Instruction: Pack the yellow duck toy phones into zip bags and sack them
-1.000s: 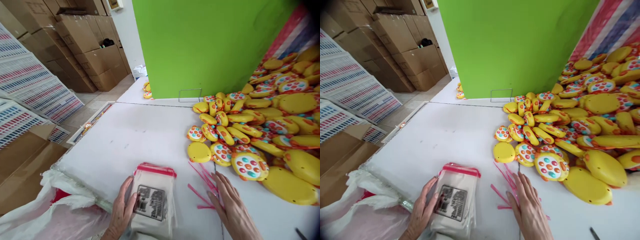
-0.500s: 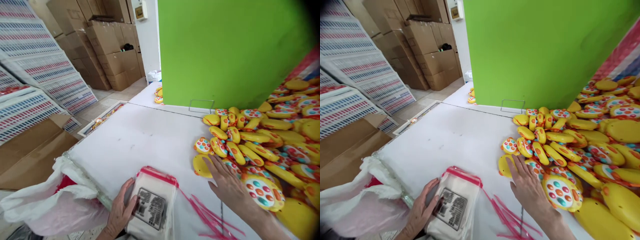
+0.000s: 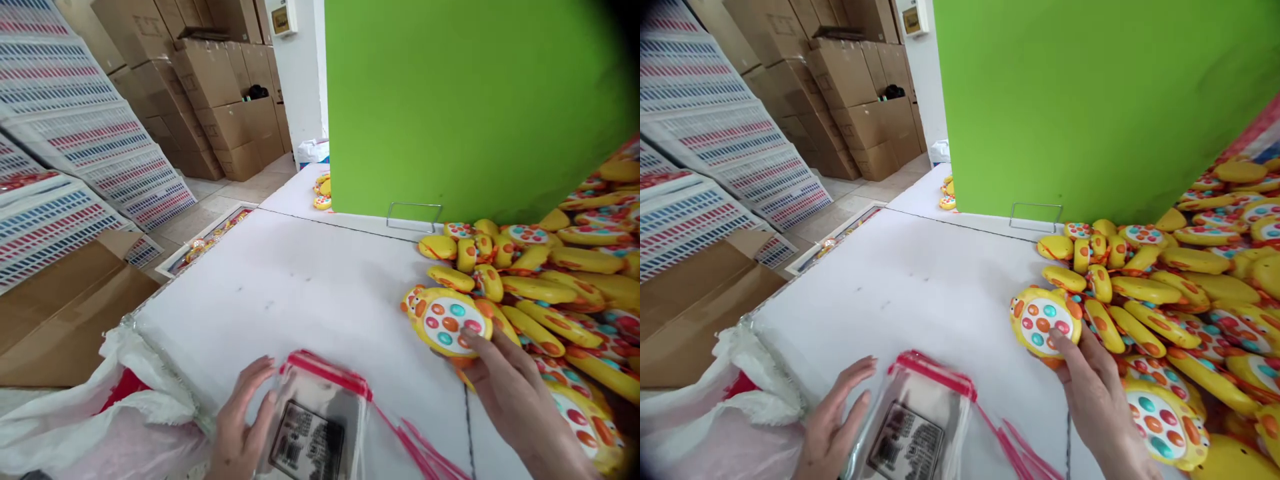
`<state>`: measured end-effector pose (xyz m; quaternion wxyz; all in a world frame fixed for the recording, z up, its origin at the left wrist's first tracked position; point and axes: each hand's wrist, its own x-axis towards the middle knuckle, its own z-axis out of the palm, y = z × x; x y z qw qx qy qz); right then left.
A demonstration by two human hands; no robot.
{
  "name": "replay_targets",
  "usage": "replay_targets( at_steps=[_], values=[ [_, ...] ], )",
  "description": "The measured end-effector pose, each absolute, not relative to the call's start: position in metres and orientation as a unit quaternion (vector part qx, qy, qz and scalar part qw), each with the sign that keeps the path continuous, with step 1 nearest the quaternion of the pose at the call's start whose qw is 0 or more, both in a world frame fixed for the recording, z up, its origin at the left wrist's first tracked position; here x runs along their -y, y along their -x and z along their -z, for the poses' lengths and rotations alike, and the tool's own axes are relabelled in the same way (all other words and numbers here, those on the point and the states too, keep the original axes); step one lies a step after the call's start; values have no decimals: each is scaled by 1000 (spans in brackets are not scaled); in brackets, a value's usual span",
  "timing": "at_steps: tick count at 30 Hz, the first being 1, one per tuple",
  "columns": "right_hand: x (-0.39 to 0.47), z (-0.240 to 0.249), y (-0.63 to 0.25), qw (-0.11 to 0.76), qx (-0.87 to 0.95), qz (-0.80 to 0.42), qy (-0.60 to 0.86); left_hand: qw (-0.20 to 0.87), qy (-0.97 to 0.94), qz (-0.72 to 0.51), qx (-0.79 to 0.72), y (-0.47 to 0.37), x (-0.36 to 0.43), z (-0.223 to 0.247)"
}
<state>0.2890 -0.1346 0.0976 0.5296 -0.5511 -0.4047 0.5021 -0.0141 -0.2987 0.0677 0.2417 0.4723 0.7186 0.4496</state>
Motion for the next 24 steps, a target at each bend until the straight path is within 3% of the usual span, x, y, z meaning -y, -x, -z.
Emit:
replay_targets(
  at_steps=[4,7,15,24],
  values=[
    [161,-103,-245,575,248,-613,482,522,-413,-451,-595,-39,262,-103],
    [191,-91,-218,544,226,-676,443,657,-326,-478,-484,-72,241,-106],
    [234,-69,-213,411,392,-687,453,674,-279,-543,-416,-72,235,-91],
    [232,-55,-219,370,372,-706,475,693,-358,-417,-466,-40,238,-86]
  ],
)
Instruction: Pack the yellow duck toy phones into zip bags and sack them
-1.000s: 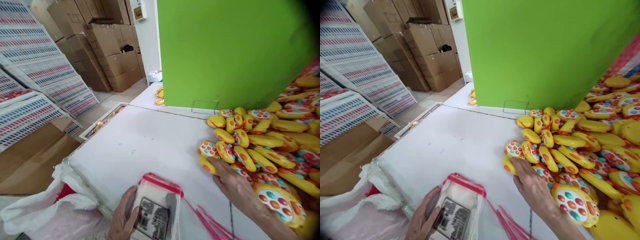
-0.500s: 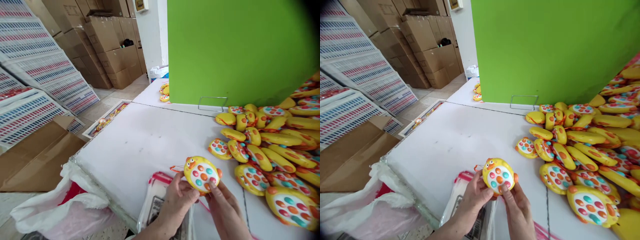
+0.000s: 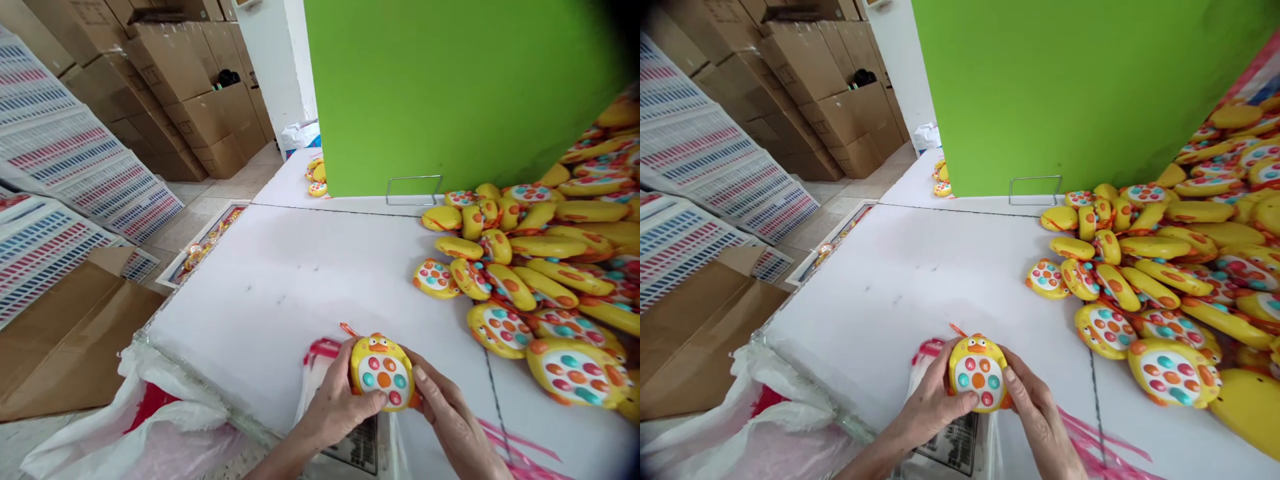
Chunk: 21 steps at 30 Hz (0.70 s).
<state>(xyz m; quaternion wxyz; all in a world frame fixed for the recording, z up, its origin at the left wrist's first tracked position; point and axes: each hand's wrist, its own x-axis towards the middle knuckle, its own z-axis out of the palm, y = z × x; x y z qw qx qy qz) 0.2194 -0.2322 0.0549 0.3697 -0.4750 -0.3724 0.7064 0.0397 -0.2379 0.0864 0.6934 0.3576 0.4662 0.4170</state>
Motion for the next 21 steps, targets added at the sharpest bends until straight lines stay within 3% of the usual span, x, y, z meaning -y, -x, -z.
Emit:
replay_targets(
  at_steps=[11,21],
  values=[
    [222,-65,-205,350,453,-624,532,665,-406,-335,-530,-50,237,-95],
    [243,-60,-212,344,403,-651,543,687,-334,-405,-503,-41,236,-78]
  ],
)
